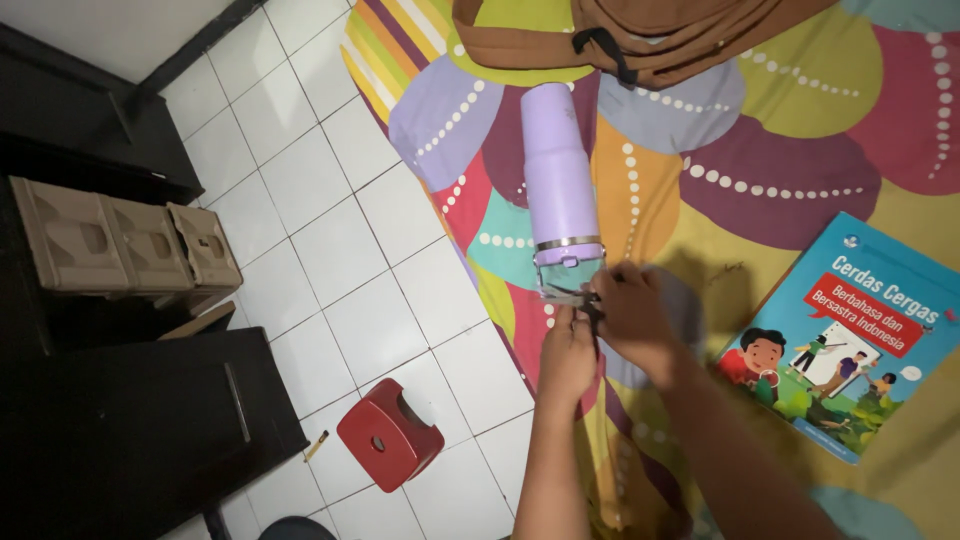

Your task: Repairing a broken circular frame using tape and a ruler.

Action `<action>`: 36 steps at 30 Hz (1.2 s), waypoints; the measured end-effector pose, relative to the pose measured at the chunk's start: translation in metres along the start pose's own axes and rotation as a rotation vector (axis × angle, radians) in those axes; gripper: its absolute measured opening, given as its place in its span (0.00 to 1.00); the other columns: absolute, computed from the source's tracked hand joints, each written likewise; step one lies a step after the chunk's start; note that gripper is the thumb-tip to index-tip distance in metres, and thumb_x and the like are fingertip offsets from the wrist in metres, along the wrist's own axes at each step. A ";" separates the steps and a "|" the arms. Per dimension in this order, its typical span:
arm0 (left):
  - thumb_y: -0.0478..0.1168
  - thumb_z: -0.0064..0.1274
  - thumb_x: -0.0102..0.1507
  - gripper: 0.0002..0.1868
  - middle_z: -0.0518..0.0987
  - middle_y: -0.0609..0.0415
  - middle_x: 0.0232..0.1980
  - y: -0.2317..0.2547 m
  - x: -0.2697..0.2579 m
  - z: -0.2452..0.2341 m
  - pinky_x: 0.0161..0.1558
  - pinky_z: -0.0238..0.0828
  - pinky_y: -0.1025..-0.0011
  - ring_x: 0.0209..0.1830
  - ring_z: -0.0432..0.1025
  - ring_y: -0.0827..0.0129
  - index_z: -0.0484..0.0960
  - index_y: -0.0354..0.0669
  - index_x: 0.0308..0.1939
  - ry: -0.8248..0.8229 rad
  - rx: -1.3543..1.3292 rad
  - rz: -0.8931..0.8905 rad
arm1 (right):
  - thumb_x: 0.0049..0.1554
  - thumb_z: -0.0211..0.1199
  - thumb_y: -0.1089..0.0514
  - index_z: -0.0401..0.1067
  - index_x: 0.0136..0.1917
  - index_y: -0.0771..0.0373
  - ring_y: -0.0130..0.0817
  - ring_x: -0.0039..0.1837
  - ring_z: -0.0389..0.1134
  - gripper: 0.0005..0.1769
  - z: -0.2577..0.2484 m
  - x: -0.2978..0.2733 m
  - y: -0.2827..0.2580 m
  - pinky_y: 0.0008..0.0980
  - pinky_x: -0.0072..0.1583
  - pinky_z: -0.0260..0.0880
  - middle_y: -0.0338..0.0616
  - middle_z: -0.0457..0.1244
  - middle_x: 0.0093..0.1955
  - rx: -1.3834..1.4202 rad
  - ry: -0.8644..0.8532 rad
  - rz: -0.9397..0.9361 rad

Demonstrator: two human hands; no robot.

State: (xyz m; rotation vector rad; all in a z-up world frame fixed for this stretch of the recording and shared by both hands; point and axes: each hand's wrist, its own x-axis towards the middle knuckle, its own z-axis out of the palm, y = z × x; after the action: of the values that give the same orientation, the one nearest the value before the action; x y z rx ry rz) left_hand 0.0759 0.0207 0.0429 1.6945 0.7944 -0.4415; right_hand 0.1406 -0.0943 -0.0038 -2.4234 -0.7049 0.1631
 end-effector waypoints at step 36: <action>0.60 0.40 0.71 0.24 0.76 0.51 0.49 -0.073 0.006 0.006 0.34 0.77 0.66 0.39 0.78 0.64 0.65 0.48 0.61 -0.143 -0.669 -0.064 | 0.48 0.67 0.25 0.76 0.54 0.59 0.35 0.50 0.69 0.37 0.001 -0.005 0.120 0.39 0.54 0.70 0.39 0.69 0.46 0.203 -1.340 0.175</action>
State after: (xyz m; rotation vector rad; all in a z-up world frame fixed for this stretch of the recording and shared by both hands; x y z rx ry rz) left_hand 0.0294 0.0249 -0.0133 1.0076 0.7814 -0.2897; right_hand 0.1902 -0.1773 -0.0746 -1.9064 -0.8995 1.9034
